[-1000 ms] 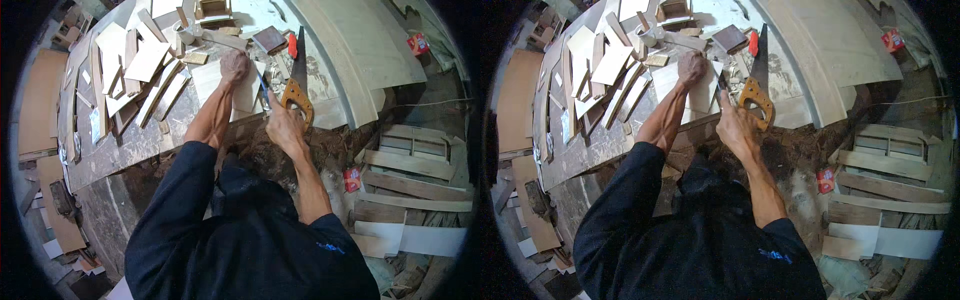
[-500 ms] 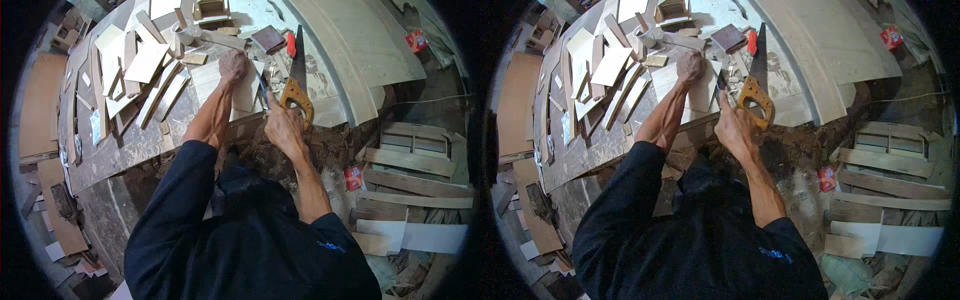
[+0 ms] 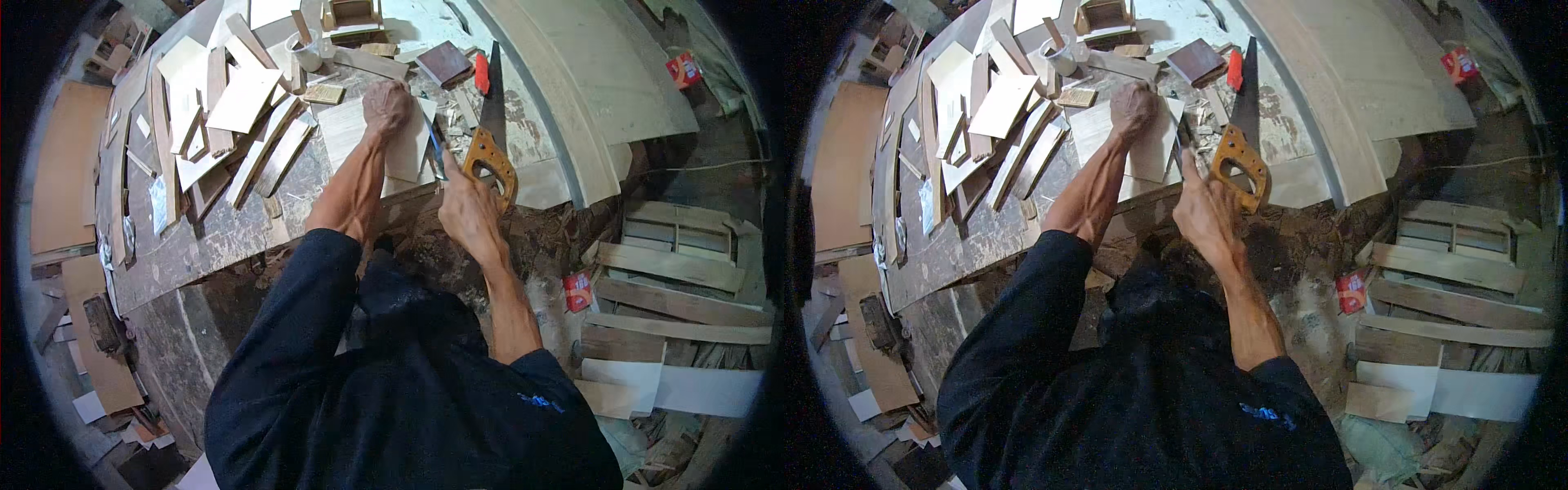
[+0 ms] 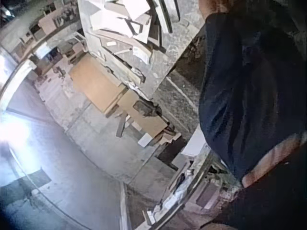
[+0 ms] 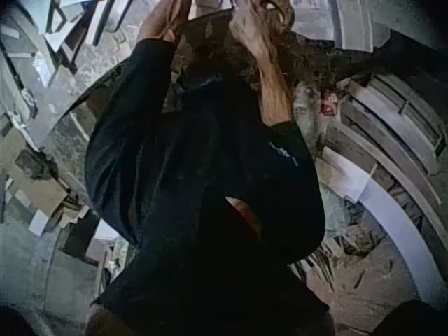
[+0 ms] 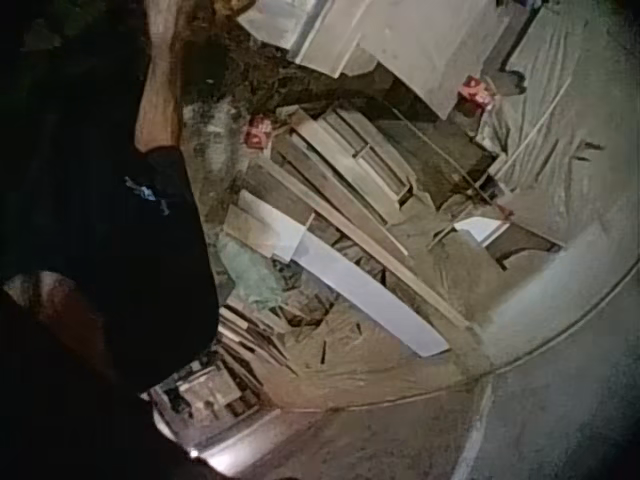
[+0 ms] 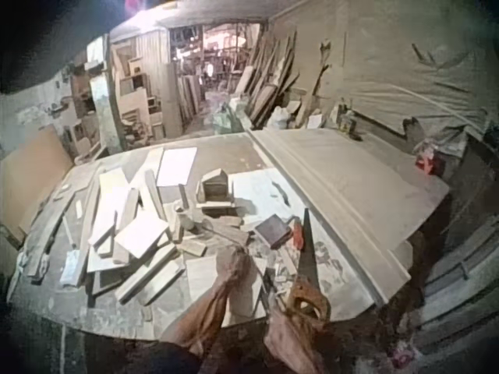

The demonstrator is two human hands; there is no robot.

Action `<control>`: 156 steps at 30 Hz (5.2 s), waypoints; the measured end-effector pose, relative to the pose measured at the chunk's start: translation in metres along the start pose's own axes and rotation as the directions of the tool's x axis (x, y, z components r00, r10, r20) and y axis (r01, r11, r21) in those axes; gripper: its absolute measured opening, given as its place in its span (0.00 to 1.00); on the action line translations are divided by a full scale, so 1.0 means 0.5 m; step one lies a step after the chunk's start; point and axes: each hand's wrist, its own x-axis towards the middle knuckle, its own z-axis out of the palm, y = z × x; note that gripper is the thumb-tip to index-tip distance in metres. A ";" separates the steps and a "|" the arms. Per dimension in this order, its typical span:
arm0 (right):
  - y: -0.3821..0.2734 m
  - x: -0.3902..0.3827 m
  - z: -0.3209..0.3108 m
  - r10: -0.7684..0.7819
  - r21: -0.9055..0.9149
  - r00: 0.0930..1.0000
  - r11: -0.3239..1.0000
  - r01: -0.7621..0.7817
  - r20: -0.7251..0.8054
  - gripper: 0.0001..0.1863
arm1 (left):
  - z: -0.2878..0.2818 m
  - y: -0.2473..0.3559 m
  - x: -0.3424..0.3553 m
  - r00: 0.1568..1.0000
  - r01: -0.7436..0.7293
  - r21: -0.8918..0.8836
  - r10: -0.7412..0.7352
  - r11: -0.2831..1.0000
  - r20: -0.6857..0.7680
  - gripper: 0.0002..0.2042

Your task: Using a hand saw to cut a small piece of wood on a workbench.

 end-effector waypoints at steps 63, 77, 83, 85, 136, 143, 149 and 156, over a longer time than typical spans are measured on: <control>0.005 -0.016 -0.019 -0.095 -0.069 0.990 0.994 0.088 -0.106 0.32 | 0.020 -0.009 0.013 0.991 -0.122 0.078 0.126 0.989 -0.046 0.12; -0.033 0.000 -0.048 0.046 -0.100 0.999 0.994 -0.044 0.011 0.30 | 0.029 -0.006 0.006 0.996 -0.081 -0.002 0.081 0.997 -0.026 0.11; 0.013 -0.021 -0.024 -0.068 -0.073 0.986 0.996 0.058 -0.149 0.28 | 0.027 0.020 0.015 0.999 -0.044 0.025 0.044 0.999 -0.001 0.14; -0.038 0.009 -0.050 0.034 -0.113 0.999 0.993 -0.037 -0.031 0.28 | 0.020 0.007 0.016 0.999 -0.049 0.010 0.049 0.999 0.014 0.14; 0.001 -0.019 -0.023 -0.167 -0.163 0.968 0.977 0.137 -0.187 0.30 | 0.009 0.014 0.018 0.999 0.032 0.006 -0.032 0.999 0.004 0.15; -0.023 -0.026 -0.028 0.001 -0.186 0.997 0.982 -0.016 -0.080 0.28 | 0.033 -0.037 0.024 0.998 0.037 -0.078 -0.041 0.996 -0.049 0.19; 0.005 0.001 -0.045 -0.016 -0.213 0.998 0.977 0.001 -0.069 0.27 | 0.025 -0.044 0.006 0.983 -0.006 0.010 0.008 1.000 -0.183 0.15; 0.050 0.022 -0.067 -0.073 -0.175 0.997 0.982 0.070 -0.010 0.27 | 0.013 -0.014 -0.097 0.983 -0.039 0.154 0.066 0.987 -0.170 0.26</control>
